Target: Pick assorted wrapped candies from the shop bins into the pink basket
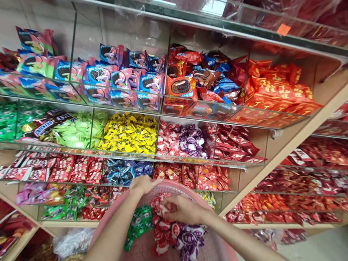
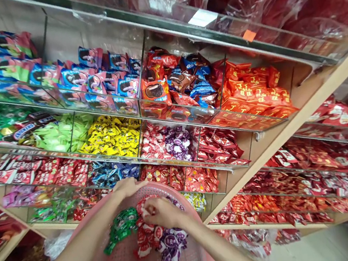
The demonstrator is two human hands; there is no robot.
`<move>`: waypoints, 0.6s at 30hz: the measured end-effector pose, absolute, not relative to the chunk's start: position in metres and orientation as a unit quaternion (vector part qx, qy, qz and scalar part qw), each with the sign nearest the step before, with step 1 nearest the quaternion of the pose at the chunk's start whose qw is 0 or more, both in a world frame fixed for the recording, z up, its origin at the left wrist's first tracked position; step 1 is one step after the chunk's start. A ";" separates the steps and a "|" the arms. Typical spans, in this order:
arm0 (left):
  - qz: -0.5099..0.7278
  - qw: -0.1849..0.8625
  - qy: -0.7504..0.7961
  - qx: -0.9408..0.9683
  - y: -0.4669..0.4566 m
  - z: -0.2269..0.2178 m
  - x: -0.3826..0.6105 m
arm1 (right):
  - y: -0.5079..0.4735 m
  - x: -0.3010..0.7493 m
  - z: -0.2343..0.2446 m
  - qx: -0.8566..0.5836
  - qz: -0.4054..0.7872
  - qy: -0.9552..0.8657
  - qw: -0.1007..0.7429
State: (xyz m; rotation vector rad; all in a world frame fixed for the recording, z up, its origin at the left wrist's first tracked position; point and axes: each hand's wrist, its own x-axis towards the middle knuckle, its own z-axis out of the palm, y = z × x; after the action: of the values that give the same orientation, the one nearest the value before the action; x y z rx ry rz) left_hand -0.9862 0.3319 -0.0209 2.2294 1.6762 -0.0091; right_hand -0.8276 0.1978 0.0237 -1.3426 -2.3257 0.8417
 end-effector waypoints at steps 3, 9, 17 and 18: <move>-0.008 0.177 0.594 0.785 0.332 -0.020 -0.986 | 0.182 -0.835 0.001 -0.472 0.208 -0.854 0.067; -0.011 0.175 0.594 0.785 0.332 -0.022 -0.986 | 0.164 -0.857 -0.037 -0.512 0.082 -0.854 -0.044; 0.000 0.174 0.596 0.784 0.331 -0.022 -0.987 | 0.165 -0.867 -0.027 -0.533 0.020 -0.845 -0.044; 0.000 0.174 0.595 0.785 0.331 -0.022 -0.987 | 0.169 -0.866 -0.010 -0.532 0.018 -0.846 -0.026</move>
State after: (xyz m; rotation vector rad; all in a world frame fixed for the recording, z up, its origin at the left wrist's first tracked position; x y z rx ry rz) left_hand -0.9869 0.3310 -0.0218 2.2241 1.6860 0.0011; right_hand -0.8659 0.1694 -0.0105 -1.7005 -2.7020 0.0567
